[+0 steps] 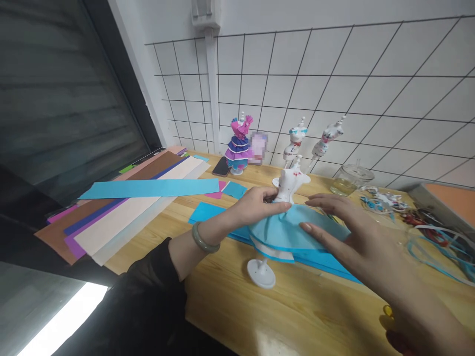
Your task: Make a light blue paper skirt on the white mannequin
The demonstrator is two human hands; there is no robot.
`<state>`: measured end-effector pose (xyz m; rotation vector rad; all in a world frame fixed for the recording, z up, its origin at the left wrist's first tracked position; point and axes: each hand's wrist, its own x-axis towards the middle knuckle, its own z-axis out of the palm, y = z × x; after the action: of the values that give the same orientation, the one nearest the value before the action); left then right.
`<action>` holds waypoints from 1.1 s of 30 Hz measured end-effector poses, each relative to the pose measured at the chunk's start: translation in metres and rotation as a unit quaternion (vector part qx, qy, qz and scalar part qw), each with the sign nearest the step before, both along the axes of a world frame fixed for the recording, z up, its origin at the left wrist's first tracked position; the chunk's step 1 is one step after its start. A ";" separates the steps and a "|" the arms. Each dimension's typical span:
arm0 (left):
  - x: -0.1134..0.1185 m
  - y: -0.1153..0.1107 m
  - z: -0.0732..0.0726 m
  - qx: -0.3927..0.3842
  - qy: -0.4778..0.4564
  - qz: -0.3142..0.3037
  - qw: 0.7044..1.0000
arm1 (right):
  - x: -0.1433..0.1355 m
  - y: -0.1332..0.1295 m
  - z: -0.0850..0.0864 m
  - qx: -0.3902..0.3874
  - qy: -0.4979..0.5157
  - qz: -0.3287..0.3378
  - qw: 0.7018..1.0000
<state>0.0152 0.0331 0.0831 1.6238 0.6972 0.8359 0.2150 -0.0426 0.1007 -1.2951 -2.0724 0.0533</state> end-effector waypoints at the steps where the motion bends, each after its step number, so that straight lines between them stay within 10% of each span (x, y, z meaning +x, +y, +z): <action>1: 0.000 0.001 0.000 -0.012 -0.007 0.015 1.000 | 0.000 -0.002 0.002 0.025 -0.021 0.026 0.999; 7: -0.003 0.007 -0.002 -0.060 -0.042 0.056 0.996 | -0.006 -0.006 0.003 0.080 -0.119 0.132 0.981; 33: -0.004 0.015 -0.006 -0.082 -0.100 0.075 0.989 | -0.044 -0.010 -0.004 0.269 -0.269 0.154 0.912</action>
<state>0.0111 0.0477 0.0767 1.3319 0.7315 1.0095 0.1712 -0.0527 0.0963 -0.6760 -2.4803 -0.7618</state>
